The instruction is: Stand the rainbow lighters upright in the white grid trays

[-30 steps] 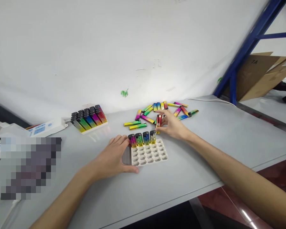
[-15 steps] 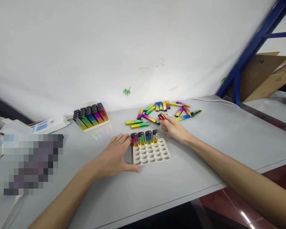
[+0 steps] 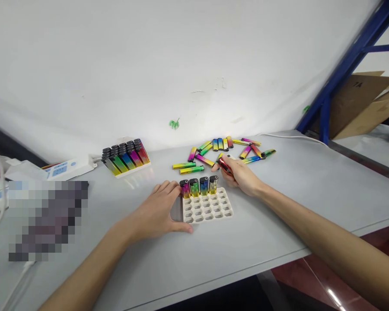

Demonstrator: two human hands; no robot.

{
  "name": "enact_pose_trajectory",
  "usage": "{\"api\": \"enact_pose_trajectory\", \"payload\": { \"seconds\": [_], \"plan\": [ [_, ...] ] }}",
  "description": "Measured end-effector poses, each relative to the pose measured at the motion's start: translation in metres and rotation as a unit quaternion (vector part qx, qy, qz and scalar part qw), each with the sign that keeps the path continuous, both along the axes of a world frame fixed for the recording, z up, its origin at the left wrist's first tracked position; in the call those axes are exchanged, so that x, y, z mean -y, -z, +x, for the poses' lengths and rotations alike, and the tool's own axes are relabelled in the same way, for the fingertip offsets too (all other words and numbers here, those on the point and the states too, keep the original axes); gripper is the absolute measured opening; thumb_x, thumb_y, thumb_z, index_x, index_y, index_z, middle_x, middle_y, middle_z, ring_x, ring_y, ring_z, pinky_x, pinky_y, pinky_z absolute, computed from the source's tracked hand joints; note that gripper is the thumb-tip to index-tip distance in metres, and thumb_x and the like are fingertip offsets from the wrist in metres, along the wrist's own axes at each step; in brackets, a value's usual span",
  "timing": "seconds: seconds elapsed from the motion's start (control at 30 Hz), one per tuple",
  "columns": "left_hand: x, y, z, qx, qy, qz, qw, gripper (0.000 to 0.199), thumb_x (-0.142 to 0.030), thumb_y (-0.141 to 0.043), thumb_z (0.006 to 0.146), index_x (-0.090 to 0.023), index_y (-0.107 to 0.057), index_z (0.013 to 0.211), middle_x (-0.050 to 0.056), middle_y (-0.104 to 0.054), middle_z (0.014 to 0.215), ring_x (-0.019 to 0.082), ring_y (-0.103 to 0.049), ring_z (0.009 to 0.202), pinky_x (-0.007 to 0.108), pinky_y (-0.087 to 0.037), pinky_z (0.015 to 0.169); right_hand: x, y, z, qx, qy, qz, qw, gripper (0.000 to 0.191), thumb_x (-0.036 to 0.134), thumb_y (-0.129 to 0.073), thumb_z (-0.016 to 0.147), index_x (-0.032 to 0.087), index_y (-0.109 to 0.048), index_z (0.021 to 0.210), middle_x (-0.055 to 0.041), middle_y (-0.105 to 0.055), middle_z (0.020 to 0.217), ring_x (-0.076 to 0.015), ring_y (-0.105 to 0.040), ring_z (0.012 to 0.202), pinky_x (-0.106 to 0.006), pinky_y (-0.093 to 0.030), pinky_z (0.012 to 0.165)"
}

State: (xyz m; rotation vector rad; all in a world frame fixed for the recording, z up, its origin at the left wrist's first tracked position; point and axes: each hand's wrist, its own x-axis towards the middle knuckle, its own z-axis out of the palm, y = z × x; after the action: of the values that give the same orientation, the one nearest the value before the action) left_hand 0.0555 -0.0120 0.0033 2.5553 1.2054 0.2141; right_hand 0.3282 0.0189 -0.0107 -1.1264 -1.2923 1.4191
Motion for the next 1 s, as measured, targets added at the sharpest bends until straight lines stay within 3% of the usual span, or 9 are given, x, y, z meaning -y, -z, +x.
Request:
{"api": "enact_pose_trajectory", "payload": {
  "seconds": [0.1, 0.2, 0.27, 0.4, 0.5, 0.6, 0.83, 1.0],
  "plan": [
    [0.0001, -0.0001, 0.0001, -0.004, 0.000, 0.001, 1.000, 0.065, -0.077, -0.067, 0.065, -0.021, -0.057, 0.096, 0.009, -0.058, 0.109, 0.031, -0.051, 0.104, 0.046, -0.044, 0.092, 0.0006, -0.0012, 0.0000, -0.018, -0.002, -0.007, 1.000, 0.040, 0.060, -0.058, 0.087, 0.021, -0.054, 0.077, 0.0064, -0.041, 0.053, -0.0081, -0.030, 0.038, -0.023, -0.020, 0.036],
    [0.0002, -0.0005, 0.0006, -0.007, 0.001, 0.001, 1.000, 0.062, -0.075, -0.067, 0.067, -0.021, -0.057, 0.096, 0.009, -0.059, 0.109, 0.032, -0.051, 0.105, 0.046, -0.044, 0.093, 0.0027, -0.0039, 0.0005, -0.063, -0.012, -0.008, 0.998, 0.038, 0.053, -0.063, 0.087, 0.023, -0.043, 0.075, 0.0090, -0.037, 0.051, -0.0068, -0.021, 0.039, -0.021, -0.015, 0.038],
    [0.0004, -0.0009, 0.0008, -0.006, 0.000, 0.001, 1.000, 0.065, -0.077, -0.067, 0.066, -0.022, -0.057, 0.098, 0.009, -0.059, 0.111, 0.032, -0.052, 0.106, 0.047, -0.043, 0.093, 0.0044, -0.0058, 0.0010, -0.077, -0.016, -0.019, 0.997, 0.037, 0.055, -0.061, 0.088, 0.024, -0.045, 0.077, 0.0104, -0.030, 0.050, -0.0069, -0.015, 0.041, -0.021, -0.013, 0.039],
    [0.0004, -0.0007, 0.0006, -0.005, -0.002, 0.000, 1.000, 0.069, -0.081, -0.066, 0.062, -0.022, -0.058, 0.096, 0.009, -0.059, 0.110, 0.032, -0.052, 0.105, 0.047, -0.044, 0.092, 0.0065, -0.0076, 0.0010, -0.050, -0.024, -0.029, 0.998, 0.055, 0.070, -0.046, 0.089, 0.020, -0.054, 0.069, 0.0078, -0.029, 0.048, -0.0067, -0.017, 0.040, -0.024, -0.014, 0.042],
    [0.0003, -0.0004, 0.0003, -0.007, 0.000, -0.003, 1.000, 0.070, -0.082, -0.066, 0.062, -0.021, -0.057, 0.097, 0.009, -0.058, 0.109, 0.032, -0.051, 0.104, 0.047, -0.044, 0.092, 0.0072, -0.0074, -0.0009, -0.038, -0.012, -0.029, 0.999, 0.065, 0.074, -0.041, 0.089, 0.020, -0.045, 0.054, 0.0061, -0.026, 0.045, -0.0069, -0.019, 0.039, -0.026, -0.014, 0.043],
    [0.0004, -0.0011, 0.0007, -0.017, 0.001, -0.005, 1.000, 0.070, -0.081, -0.066, 0.064, -0.021, -0.056, 0.098, 0.010, -0.057, 0.110, 0.032, -0.050, 0.105, 0.047, -0.043, 0.093, 0.0074, -0.0072, -0.0030, -0.042, 0.022, -0.035, 0.998, 0.064, 0.068, -0.044, 0.090, 0.021, -0.037, 0.047, 0.0061, -0.021, 0.041, -0.0067, -0.016, 0.037, -0.027, -0.011, 0.042],
    [0.0004, -0.0015, 0.0008, -0.022, 0.001, -0.009, 1.000, 0.069, -0.079, -0.067, 0.064, -0.021, -0.055, 0.099, 0.010, -0.057, 0.111, 0.032, -0.050, 0.105, 0.047, -0.043, 0.094, 0.0061, -0.0081, -0.0021, -0.063, 0.059, -0.072, 0.994, 0.053, 0.044, -0.038, 0.093, 0.022, -0.036, 0.044, 0.0052, -0.022, 0.037, -0.0070, -0.014, 0.032, -0.027, -0.008, 0.038],
    [-0.0004, 0.0002, -0.0006, -0.016, 0.003, -0.002, 1.000, 0.068, -0.079, -0.068, 0.064, -0.021, -0.055, 0.096, 0.010, -0.057, 0.110, 0.032, -0.050, 0.104, 0.047, -0.043, 0.093, 0.0063, -0.0089, -0.0019, -0.080, 0.060, -0.068, 0.993, 0.053, 0.044, -0.038, 0.093, 0.022, -0.036, 0.045, 0.0055, -0.022, 0.038, -0.0068, -0.013, 0.033, -0.026, -0.008, 0.038]
  ]
}}
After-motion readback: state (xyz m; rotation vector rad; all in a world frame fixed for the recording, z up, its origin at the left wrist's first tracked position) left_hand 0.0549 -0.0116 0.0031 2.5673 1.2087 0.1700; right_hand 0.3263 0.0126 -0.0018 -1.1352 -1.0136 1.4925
